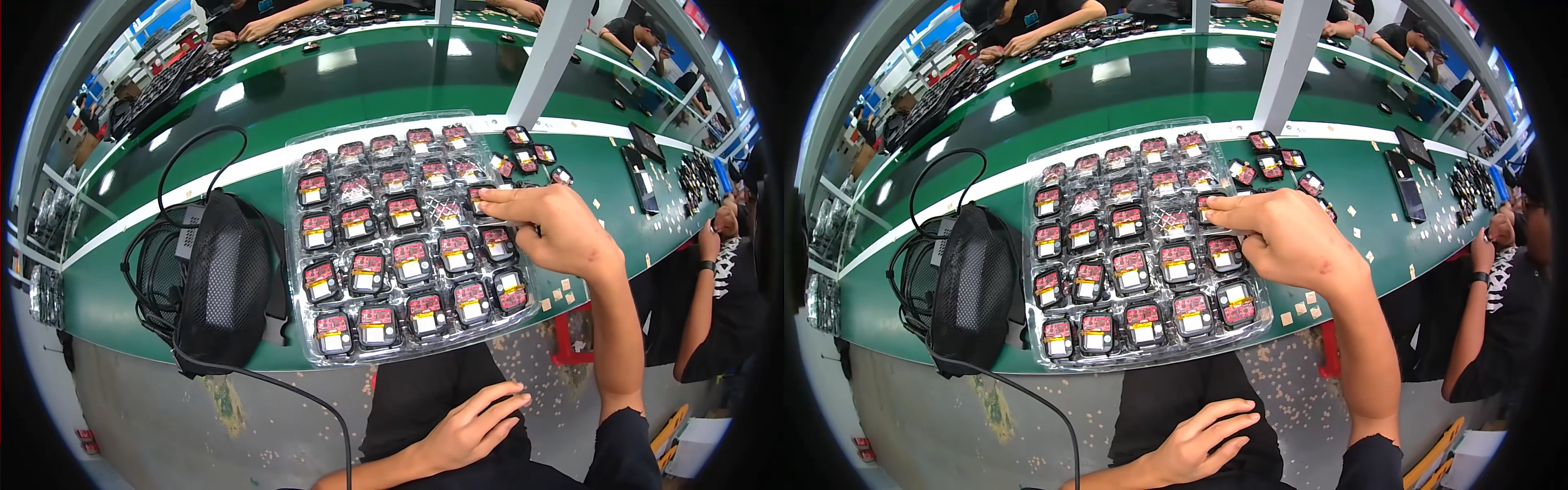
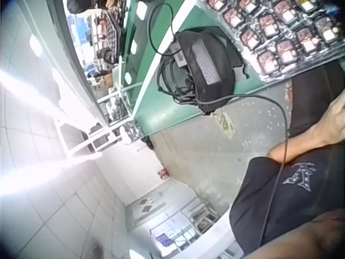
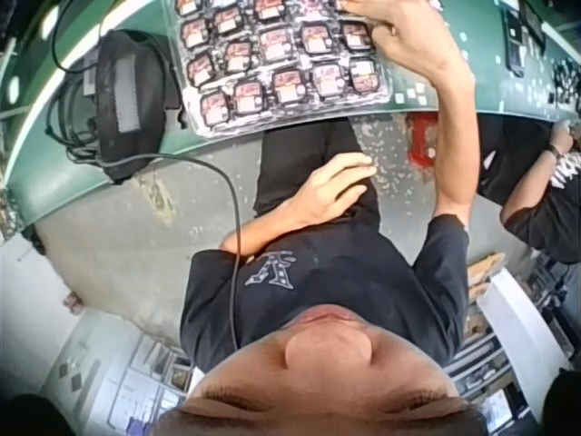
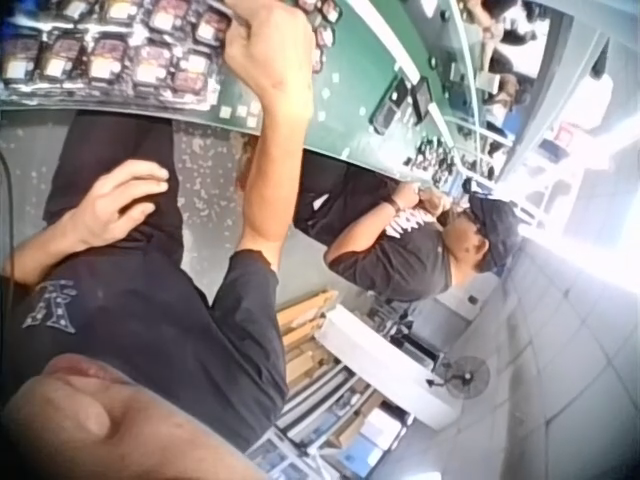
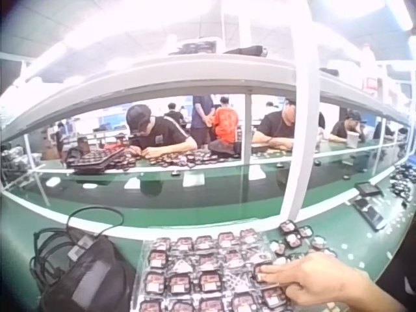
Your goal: Assemble electronic components by cleaning and attaching small parts onto a main board at a factory workstation.
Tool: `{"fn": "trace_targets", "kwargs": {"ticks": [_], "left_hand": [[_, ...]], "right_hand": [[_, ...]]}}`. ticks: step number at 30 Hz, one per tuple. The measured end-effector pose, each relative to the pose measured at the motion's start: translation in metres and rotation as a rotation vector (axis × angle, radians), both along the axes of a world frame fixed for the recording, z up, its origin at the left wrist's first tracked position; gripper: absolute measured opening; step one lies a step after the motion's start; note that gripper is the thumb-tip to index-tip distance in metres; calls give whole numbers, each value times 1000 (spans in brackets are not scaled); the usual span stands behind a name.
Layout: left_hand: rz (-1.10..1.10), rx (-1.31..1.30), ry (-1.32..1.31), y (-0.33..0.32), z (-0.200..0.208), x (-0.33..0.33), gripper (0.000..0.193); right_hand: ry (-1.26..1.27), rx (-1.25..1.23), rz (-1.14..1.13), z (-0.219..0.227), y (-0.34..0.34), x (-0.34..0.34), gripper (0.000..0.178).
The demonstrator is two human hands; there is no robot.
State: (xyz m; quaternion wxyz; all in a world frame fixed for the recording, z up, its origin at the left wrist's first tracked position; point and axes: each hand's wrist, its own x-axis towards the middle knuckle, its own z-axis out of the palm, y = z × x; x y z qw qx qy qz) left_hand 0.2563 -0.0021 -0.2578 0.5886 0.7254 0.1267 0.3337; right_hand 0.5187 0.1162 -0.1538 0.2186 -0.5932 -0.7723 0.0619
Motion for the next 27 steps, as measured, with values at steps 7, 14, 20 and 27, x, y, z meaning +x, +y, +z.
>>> {"fn": "trace_targets", "kwargs": {"ticks": [7,14,20,27], "left_hand": [[-5,-16,2,-6,-4,0,42],[23,26,20,-10,-2,-2,46],[12,39,51,-10,-1,-2,45],[48,-6,63,-6,-13,-2,38]], "right_hand": [[-29,-54,81,-3,3,14,55],[-97,-106,50,-7,-4,16,64],[32,101,126,-7,-6,22,63],[-9,56,-472,-28,-54,7,31]]}}
